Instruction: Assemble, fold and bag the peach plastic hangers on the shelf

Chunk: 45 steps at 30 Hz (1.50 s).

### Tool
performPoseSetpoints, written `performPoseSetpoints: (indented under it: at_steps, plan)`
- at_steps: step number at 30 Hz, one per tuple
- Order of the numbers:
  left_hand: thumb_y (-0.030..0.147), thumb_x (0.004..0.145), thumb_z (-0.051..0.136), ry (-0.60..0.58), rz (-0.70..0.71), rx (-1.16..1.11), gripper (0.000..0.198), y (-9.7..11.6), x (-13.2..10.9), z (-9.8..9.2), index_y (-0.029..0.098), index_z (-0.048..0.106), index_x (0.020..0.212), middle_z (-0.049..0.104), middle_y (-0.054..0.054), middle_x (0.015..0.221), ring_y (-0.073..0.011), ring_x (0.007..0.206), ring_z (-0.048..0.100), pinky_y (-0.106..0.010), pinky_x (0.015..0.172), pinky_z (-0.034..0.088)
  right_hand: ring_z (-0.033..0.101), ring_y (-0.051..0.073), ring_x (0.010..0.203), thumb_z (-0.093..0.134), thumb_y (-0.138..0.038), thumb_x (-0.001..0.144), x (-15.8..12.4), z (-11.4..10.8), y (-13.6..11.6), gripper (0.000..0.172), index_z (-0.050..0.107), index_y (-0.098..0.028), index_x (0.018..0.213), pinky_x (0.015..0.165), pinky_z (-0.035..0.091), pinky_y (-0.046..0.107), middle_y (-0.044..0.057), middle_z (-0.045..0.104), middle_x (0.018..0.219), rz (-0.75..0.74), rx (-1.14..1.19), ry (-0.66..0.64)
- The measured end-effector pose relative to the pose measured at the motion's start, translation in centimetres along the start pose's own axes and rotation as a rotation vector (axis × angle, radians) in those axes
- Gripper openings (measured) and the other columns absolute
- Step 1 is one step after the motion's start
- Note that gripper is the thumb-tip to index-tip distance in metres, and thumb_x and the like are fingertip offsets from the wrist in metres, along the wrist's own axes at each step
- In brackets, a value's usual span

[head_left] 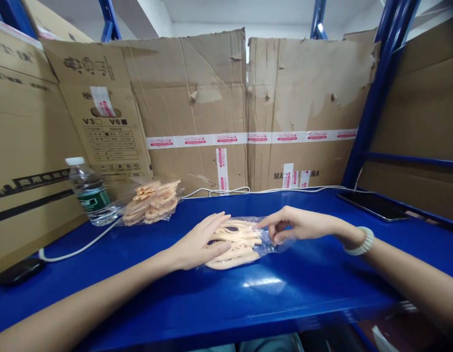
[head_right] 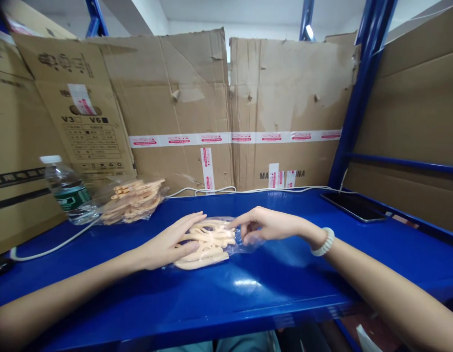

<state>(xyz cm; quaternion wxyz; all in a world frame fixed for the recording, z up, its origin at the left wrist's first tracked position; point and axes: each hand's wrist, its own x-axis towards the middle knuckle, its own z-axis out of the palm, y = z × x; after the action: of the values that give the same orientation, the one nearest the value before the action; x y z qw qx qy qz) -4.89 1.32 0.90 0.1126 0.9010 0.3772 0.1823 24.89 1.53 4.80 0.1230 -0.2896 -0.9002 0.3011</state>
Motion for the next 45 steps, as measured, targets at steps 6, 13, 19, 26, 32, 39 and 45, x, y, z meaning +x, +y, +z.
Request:
performPoseSetpoints:
  at_steps: [6,13,19,26,32,39,45]
  plan:
    - [0.055,0.088,0.047,-0.042,-0.022,0.073,0.070,0.6,-1.0,1.0,0.024,0.024,0.147,0.023,-0.009,0.154,-0.0319,0.142,0.017,-0.054,0.114,0.020,0.060,0.018,0.083,0.055,-0.032,0.089,1.0,1.4,1.0,0.022,0.069,-0.016,0.095,0.077,0.047,0.031,0.008,0.068,0.088,-0.145,-0.410,0.253]
    - [0.056,0.087,0.046,-0.033,0.042,0.149,0.072,0.6,-1.3,1.3,0.026,0.020,0.148,0.020,-0.008,0.155,-0.0340,0.142,0.015,-0.055,0.114,0.020,0.057,0.022,0.080,0.056,-0.045,0.087,1.7,3.0,1.2,0.036,0.064,-0.015,0.105,0.070,0.047,0.034,0.011,0.064,0.088,-0.022,-0.668,0.316]
    - [0.056,0.089,0.043,-0.038,0.062,0.194,0.072,0.6,-1.3,1.3,0.025,0.018,0.148,0.018,-0.007,0.156,-0.0330,0.142,0.012,-0.053,0.114,0.019,0.058,0.023,0.089,0.060,-0.029,0.084,2.4,4.1,0.7,0.026,0.061,-0.014,0.104,0.078,0.048,0.034,0.012,0.060,0.101,0.058,-0.559,0.338]
    - [0.059,0.089,0.040,-0.007,0.107,0.229,0.071,0.8,-1.5,1.3,0.024,0.018,0.148,0.019,-0.010,0.155,-0.0318,0.142,0.016,-0.052,0.114,0.021,0.060,0.018,0.079,0.065,-0.024,0.077,2.8,4.1,0.8,0.025,0.061,-0.014,0.100,0.071,0.045,0.028,0.008,0.065,0.092,0.066,-0.410,0.333]
    - [0.058,0.090,0.040,0.006,0.132,0.229,0.071,0.8,-1.5,1.4,0.021,0.020,0.147,0.020,-0.011,0.155,-0.0312,0.141,0.019,-0.051,0.114,0.022,0.060,0.016,0.069,0.065,-0.020,0.075,3.3,4.1,1.5,0.048,0.058,-0.018,0.122,0.063,0.046,0.025,0.004,0.069,0.086,0.004,-0.328,0.346]
    - [0.054,0.089,0.045,0.038,0.196,0.224,0.072,0.5,-1.4,1.5,0.023,0.018,0.148,0.020,-0.008,0.155,-0.0290,0.141,0.020,-0.050,0.115,0.022,0.066,0.017,0.077,0.055,-0.012,0.076,3.4,4.2,0.8,0.032,0.071,-0.019,0.103,0.070,0.052,0.028,0.007,0.069,0.099,-0.027,-0.116,0.493]
    - [0.051,0.088,0.048,0.075,0.219,0.192,0.070,0.4,-1.4,1.6,0.025,0.019,0.147,0.022,-0.007,0.154,-0.0291,0.140,0.021,-0.050,0.114,0.024,0.067,0.018,0.074,0.065,-0.023,0.072,3.3,4.1,1.0,0.030,0.069,-0.013,0.101,0.073,0.055,0.033,0.006,0.072,0.088,0.094,0.322,0.379]
